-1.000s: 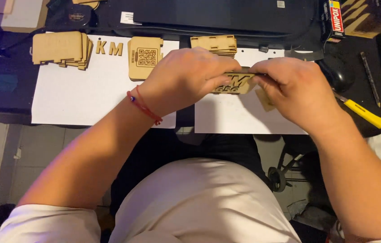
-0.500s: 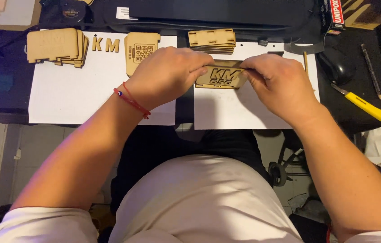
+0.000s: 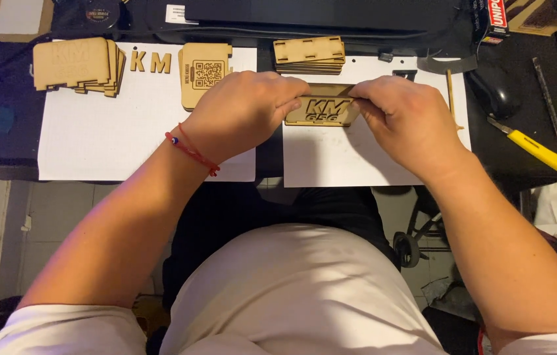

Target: Assembling small laser-cut wooden boxes by applying glue to the edges and joining the panels.

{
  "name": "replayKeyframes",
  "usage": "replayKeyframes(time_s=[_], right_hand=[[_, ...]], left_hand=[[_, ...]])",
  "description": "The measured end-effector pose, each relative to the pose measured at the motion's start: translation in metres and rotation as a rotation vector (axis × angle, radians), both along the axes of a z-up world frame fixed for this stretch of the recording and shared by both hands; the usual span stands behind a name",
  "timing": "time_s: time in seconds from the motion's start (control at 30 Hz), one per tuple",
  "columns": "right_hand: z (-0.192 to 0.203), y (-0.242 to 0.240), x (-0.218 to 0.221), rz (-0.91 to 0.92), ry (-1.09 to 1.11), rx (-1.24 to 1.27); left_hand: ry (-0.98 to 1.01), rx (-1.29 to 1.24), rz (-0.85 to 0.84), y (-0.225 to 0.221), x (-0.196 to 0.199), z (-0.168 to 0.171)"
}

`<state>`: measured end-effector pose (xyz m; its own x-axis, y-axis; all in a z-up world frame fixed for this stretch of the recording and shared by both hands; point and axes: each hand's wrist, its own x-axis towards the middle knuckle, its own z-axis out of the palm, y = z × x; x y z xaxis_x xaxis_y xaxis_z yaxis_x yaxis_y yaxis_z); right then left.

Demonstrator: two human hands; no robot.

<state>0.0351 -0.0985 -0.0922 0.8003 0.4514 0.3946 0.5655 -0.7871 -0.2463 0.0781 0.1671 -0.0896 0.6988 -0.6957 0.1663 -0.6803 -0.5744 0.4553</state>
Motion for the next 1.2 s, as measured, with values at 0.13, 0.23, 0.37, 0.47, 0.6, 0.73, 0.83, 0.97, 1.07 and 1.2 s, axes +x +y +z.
replayKeyframes(time_s=[0.13, 0.23, 0.37, 0.47, 0.6, 0.73, 0.83, 0.97, 1.07, 1.2], right_hand=[[-0.002, -0.001, 0.001, -0.003, 0.008, -0.009], [-0.004, -0.002, 0.001, -0.012, 0.012, -0.012], [-0.004, -0.002, 0.000, -0.009, -0.004, -0.031], [-0.004, -0.002, 0.000, -0.011, -0.011, -0.044], [-0.004, -0.003, 0.003, 0.010, 0.004, -0.079], [0.002, 0.001, 0.003, 0.020, 0.025, -0.087], [0.010, 0.004, 0.002, 0.050, 0.043, -0.150], [0.018, 0.007, 0.004, 0.049, 0.092, -0.258], [0.022, 0.008, 0.008, 0.043, 0.137, -0.317], [0.021, 0.005, 0.020, -0.011, 0.267, -0.615]], left_hand=[[0.002, -0.019, -0.007, 0.000, 0.000, -0.003], [-0.035, -0.043, -0.004, -0.002, 0.001, -0.007], [-0.068, -0.015, 0.014, -0.002, -0.001, -0.011], [-0.068, 0.009, 0.014, -0.002, -0.001, -0.009], [-0.192, 0.107, 0.027, -0.001, -0.001, -0.015], [-0.489, 0.097, 0.162, -0.006, -0.013, -0.025], [-0.352, 0.266, 0.115, -0.006, -0.009, -0.017], [-0.557, 0.457, 0.039, -0.004, -0.006, -0.021], [-0.610, 0.500, 0.016, -0.003, -0.004, -0.025], [-0.173, 0.201, -0.027, -0.008, 0.003, -0.015]])
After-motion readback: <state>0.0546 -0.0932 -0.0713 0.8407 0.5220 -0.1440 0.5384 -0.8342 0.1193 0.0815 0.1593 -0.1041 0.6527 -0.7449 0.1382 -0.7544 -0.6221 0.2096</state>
